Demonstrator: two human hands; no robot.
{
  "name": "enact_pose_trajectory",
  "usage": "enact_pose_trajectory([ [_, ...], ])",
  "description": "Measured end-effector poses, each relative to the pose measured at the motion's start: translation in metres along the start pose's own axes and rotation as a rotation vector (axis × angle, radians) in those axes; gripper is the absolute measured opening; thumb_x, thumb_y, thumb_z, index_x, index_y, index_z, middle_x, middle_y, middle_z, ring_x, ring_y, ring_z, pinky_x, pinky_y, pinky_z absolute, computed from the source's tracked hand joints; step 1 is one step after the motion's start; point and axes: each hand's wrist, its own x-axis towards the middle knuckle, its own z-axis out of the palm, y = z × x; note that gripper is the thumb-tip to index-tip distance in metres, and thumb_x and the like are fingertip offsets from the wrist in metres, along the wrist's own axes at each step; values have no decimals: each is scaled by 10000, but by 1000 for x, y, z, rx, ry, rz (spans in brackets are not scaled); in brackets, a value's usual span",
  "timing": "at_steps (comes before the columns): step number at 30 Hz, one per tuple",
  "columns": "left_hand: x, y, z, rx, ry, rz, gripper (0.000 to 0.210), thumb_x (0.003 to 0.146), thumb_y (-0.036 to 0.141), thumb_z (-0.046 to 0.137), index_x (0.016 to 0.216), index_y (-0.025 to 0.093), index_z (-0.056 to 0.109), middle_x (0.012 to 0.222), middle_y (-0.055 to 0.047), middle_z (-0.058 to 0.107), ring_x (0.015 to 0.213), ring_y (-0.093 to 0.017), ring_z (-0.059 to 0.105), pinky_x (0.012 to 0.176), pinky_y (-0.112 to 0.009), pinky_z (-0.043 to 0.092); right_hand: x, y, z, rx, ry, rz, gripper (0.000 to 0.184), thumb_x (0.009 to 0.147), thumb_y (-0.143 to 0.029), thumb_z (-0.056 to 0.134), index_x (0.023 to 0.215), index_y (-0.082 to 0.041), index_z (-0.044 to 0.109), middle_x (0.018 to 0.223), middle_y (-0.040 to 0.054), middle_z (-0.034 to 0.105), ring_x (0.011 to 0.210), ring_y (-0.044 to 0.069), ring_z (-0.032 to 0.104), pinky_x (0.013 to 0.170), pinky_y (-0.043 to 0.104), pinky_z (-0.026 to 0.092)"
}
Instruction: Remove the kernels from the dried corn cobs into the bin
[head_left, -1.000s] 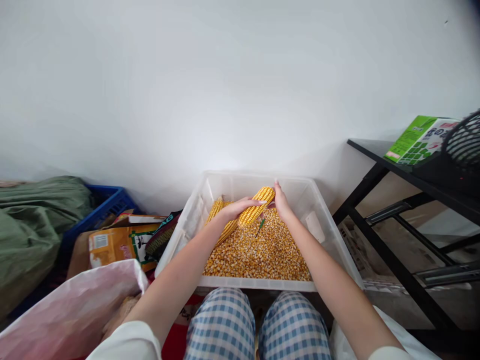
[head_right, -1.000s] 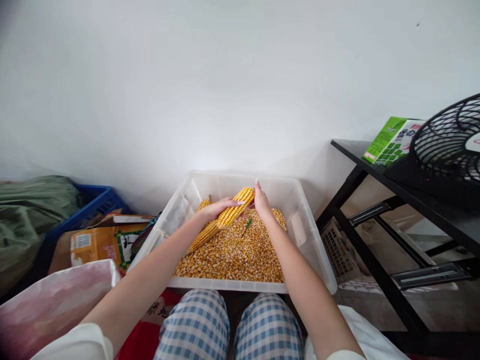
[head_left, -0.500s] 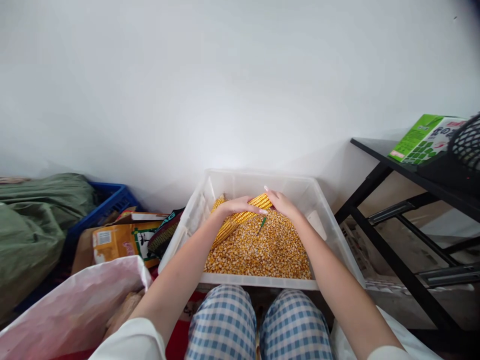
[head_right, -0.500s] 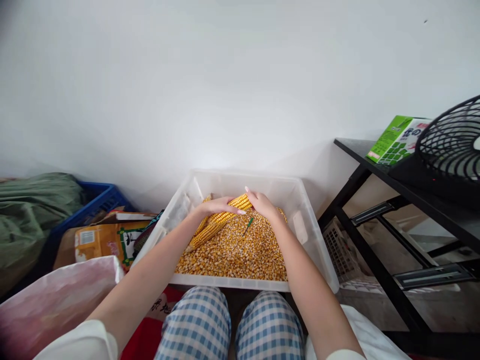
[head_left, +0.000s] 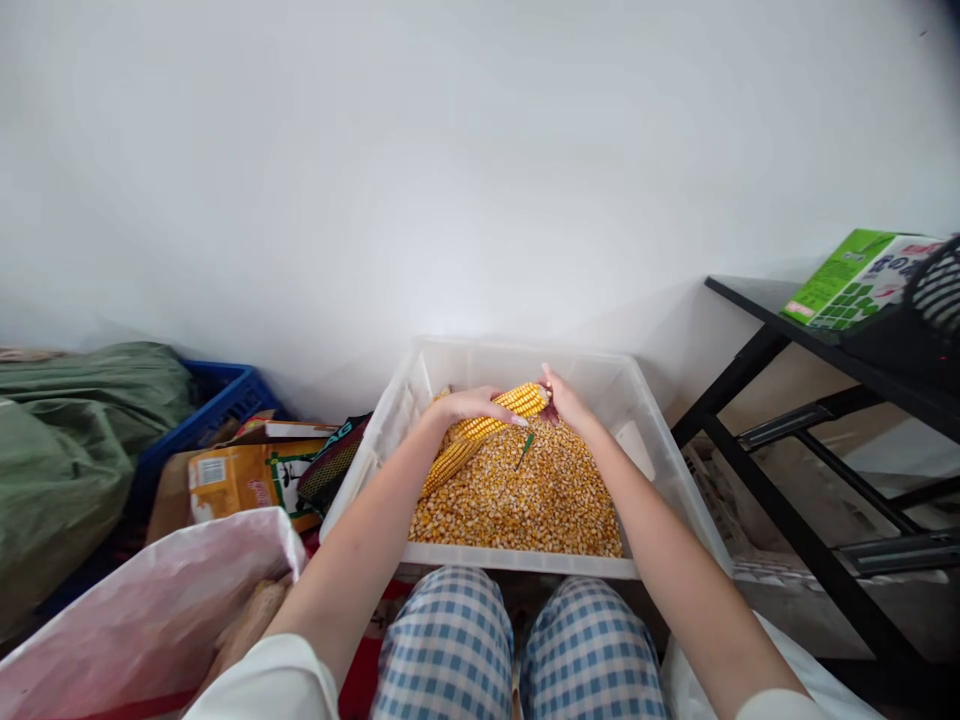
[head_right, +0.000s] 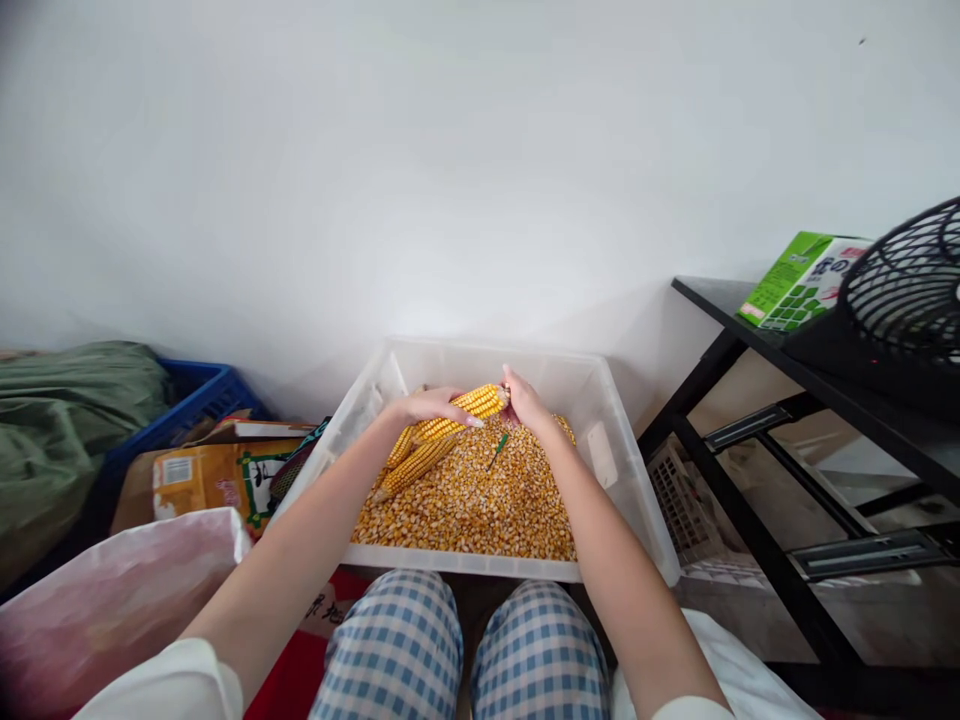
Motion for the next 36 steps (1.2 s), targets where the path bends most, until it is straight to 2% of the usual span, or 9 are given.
enact_pose_trajectory([
  [6, 3, -5, -2, 136, 15, -60, 566, 574, 430, 699, 1077, 184, 613, 956, -19, 669, 851, -186, 613, 756, -239, 458, 4, 10, 11, -87, -4, -33, 599, 748, -728, 299, 612, -170, 470, 509, 0, 461, 427, 92, 426, 389, 206, 313],
  [11, 2, -6, -2, 148, 31, -68, 546, 560, 450, 698, 1033, 183, 637, 928, -18, 674, 835, -195, 616, 720, -239, 463, 6, 16, 15, -36, 1, 41, 589, 761, -720, 272, 603, -181, 448, 493, 2, 436, 402, 103, 403, 374, 230, 299],
  [17, 3, -5, -1, 136, 30, -36, 544, 555, 451, 704, 1023, 184, 630, 956, -17, 668, 882, -197, 607, 754, -238, 454, -3, 3, 11, -71, 4, 51, 638, 748, -749, 254, 548, -181, 464, 433, 34, 464, 363, 109, 400, 369, 242, 320],
  [20, 2, -4, -2, 116, 22, -9, 532, 565, 441, 700, 1027, 187, 627, 975, -13, 662, 903, -187, 600, 787, -233, 442, -3, 0, 10, -20, -49, 27, 627, 732, -755, 294, 584, -176, 483, 457, 33, 485, 373, 118, 423, 364, 247, 337],
  [24, 1, -6, -3, 137, 31, -44, 522, 567, 454, 696, 1008, 181, 635, 947, -15, 667, 866, -191, 608, 754, -240, 451, -1, 5, 10, -27, -90, -27, 613, 749, -739, 289, 590, -177, 471, 445, 22, 466, 367, 120, 423, 353, 241, 323],
  [31, 5, -12, -3, 129, 22, -71, 557, 560, 459, 706, 1039, 185, 628, 957, -19, 663, 886, -197, 603, 761, -247, 458, 2, 15, 11, -188, -35, -61, 650, 795, -706, 191, 641, -166, 520, 438, 24, 498, 331, 116, 426, 336, 232, 329],
  [36, 4, -10, -2, 68, -6, -86, 543, 548, 429, 723, 1019, 177, 626, 951, -21, 661, 867, -190, 603, 749, -244, 460, 2, 14, 8, -132, -51, -54, 586, 824, -650, 222, 715, -167, 536, 430, 8, 497, 317, 123, 430, 323, 235, 333],
])
